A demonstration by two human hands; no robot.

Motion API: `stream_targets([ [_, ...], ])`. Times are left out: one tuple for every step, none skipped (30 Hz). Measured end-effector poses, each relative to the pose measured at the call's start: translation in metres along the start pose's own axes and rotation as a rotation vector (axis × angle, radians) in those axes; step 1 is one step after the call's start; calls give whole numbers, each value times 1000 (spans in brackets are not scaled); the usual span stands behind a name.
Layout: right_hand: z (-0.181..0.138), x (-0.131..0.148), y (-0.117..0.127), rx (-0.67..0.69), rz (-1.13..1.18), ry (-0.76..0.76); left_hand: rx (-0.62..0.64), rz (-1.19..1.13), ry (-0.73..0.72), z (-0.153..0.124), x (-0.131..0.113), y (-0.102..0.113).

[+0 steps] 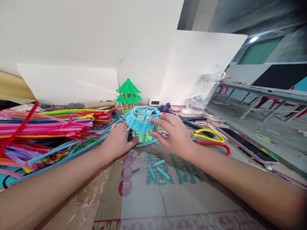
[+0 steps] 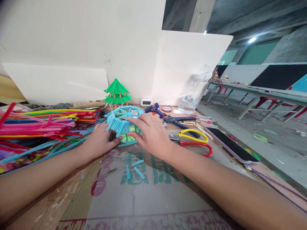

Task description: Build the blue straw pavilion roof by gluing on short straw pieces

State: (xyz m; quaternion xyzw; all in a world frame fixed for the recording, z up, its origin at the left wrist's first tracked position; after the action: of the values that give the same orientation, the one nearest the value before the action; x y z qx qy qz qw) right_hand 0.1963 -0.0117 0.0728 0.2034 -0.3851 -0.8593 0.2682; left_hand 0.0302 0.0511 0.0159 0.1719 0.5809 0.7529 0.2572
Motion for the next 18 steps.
stream_targets([
  [0,0,1,-6,-2,1,0,-2,1,0,0,0],
  [-1,1,1,-15,-2,1,1,-5,3,0,0,0],
  [-1,0,2,-22,-1,3,3,-6,4,0,1,0],
  [-2,0,2,-28,0,7,4,-6,4,1,1,-1],
  [-2,1,3,-30,1,13,6,-5,3,1,1,-1],
  [-2,1,3,-31,1,19,5,-2,2,1,1,-1],
  [-2,1,3,-30,0,24,5,3,-1,1,1,-1],
  [-1,2,4,-30,-2,27,4,8,-2,1,1,-1],
  [-1,3,4,-34,-1,27,4,14,-3,1,1,-1],
  [1,4,5,-39,2,24,7,20,-3,0,1,-1],
  [2,5,5,-41,9,18,12,28,-2,0,0,-1],
  [4,5,5,-41,19,9,18,37,0,0,0,-1],
  [5,6,5,-39,32,0,25,45,3,0,-1,-1],
  [6,7,5,-37,46,-7,31,54,4,0,-2,-1],
  [7,8,5,-34,61,-11,34,61,4,0,-2,-1],
  [8,8,6,-36,72,-11,36,65,3,0,-3,-1],
  [8,8,6,-40,81,-10,37,67,1,0,-4,-1],
  [7,8,6,-40,86,-10,38,67,-1,0,-4,-1],
])
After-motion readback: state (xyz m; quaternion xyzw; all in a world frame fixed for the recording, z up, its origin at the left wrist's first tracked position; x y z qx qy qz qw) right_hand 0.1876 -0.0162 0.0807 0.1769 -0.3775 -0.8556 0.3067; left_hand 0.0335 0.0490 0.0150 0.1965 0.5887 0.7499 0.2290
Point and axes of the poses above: each hand's wrist, its own z-axis towards the middle knuckle, its own y-axis out of the back of the hand, x = y × z, the point moved 6 cm from there along z, towards the middle knuckle, and after that the axes turned 10 degrees about x, right-handed, at the moved point
